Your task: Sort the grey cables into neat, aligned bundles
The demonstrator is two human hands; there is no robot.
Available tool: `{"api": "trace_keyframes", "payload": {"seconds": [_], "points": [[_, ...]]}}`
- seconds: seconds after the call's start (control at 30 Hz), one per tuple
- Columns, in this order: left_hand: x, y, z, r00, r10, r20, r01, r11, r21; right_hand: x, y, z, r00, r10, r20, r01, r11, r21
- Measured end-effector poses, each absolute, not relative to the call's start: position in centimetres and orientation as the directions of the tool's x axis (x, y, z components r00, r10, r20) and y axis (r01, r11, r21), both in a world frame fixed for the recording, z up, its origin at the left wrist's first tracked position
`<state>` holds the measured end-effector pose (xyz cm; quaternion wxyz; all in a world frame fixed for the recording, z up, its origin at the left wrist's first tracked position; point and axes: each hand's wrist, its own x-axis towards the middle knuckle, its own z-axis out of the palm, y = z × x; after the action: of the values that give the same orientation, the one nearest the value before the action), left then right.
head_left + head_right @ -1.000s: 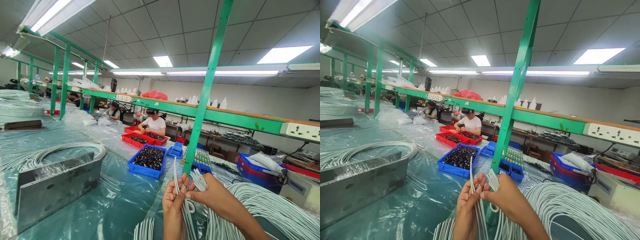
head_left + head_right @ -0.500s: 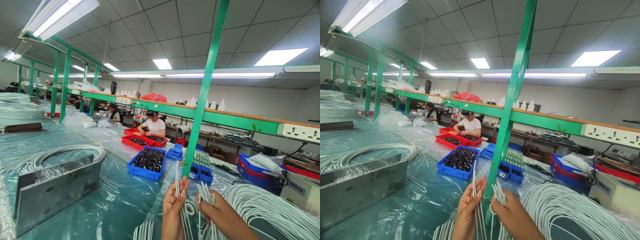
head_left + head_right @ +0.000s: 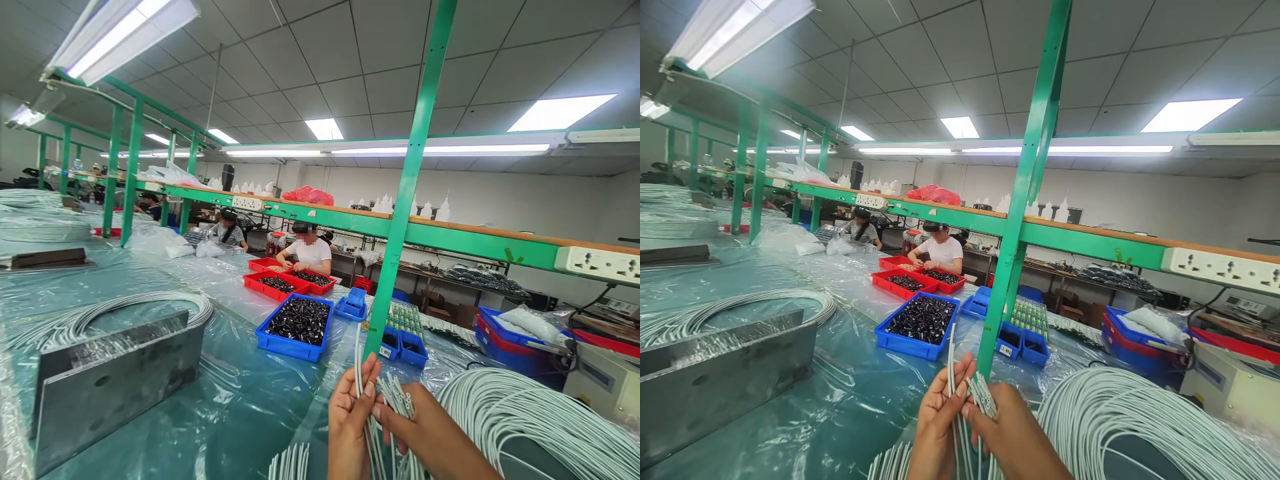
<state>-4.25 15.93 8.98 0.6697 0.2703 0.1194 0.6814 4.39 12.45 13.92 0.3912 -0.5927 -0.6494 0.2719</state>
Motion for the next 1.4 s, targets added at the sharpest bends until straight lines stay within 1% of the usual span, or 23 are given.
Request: {"api": "trace_keyframes", "payload": {"seconds": [0.13,0.23,0.3,0.37,0.43,0.5,0.6,0.67,0.73,0.8,0.9,0.97,1.07,1.13,1.2,1.27,1.4], "points": [[-4.3,16.2,8.8,0.056,0.975,0.214,-0.847,-0.067,0.527,4.3,12.9,12.7,0.034,0.974,0.226,0.502,0.179,-0.846],[-4.7,16.1,8.4,0.050,0.981,0.189,-0.847,-0.059,0.528,4.6,13.2,11.9,0.117,0.959,0.259,0.480,0.174,-0.860],[-5.2,16.0,7.8,0.014,0.988,0.155,-0.806,-0.081,0.587,5.1,13.7,11.4,0.190,0.947,0.260,0.478,0.142,-0.867],[-5.7,15.9,7.0,-0.044,0.990,0.137,-0.730,-0.125,0.672,5.6,14.2,11.0,0.228,0.933,0.277,0.467,0.145,-0.872],[-6.1,15.9,6.2,-0.094,0.984,0.152,-0.664,-0.176,0.726,5.9,14.8,10.7,0.231,0.921,0.313,0.450,0.184,-0.874],[-6.3,15.9,5.6,-0.122,0.980,0.157,-0.656,-0.198,0.729,5.8,15.1,10.5,0.223,0.915,0.337,0.421,0.222,-0.880],[-6.2,16.0,5.2,-0.115,0.985,0.129,-0.679,-0.172,0.713,5.1,15.2,10.5,0.206,0.904,0.375,0.338,0.294,-0.894],[-6.0,15.9,5.1,-0.093,0.988,0.124,-0.672,-0.154,0.725,4.4,15.1,10.6,0.192,0.899,0.394,0.270,0.338,-0.902],[-5.7,15.8,5.0,-0.081,0.987,0.138,-0.647,-0.157,0.746,3.8,15.0,10.6,0.182,0.908,0.377,0.204,0.340,-0.918],[-5.5,15.7,4.8,-0.069,0.984,0.164,-0.618,-0.171,0.767,3.2,15.0,10.5,0.182,0.925,0.334,0.150,0.309,-0.939],[-5.5,15.7,4.6,-0.058,0.974,0.217,-0.619,-0.206,0.758,2.8,15.1,10.2,0.179,0.936,0.304,0.125,0.284,-0.950],[-5.8,15.9,4.7,-0.112,0.979,0.170,-0.659,-0.201,0.725,3.0,15.1,10.1,0.204,0.930,0.305,0.151,0.278,-0.949],[-6.3,16.1,4.9,-0.221,0.974,0.039,-0.735,-0.193,0.650,3.8,15.2,10.1,0.310,0.898,0.312,0.222,0.250,-0.942],[-6.5,16.2,5.0,-0.225,0.974,0.024,-0.760,-0.191,0.622,4.4,15.3,10.3,0.354,0.877,0.323,0.275,0.233,-0.933],[-6.5,16.1,5.1,-0.196,0.980,0.046,-0.755,-0.181,0.630,4.7,15.4,10.4,0.351,0.862,0.365,0.322,0.255,-0.912],[-6.2,15.8,5.1,-0.169,0.984,0.058,-0.745,-0.166,0.646,4.7,15.4,10.4,0.339,0.852,0.399,0.310,0.299,-0.903],[-5.8,15.3,5.2,-0.153,0.983,0.098,-0.721,-0.180,0.669,4.0,15.4,10.4,0.301,0.879,0.370,0.171,0.332,-0.928]]}}
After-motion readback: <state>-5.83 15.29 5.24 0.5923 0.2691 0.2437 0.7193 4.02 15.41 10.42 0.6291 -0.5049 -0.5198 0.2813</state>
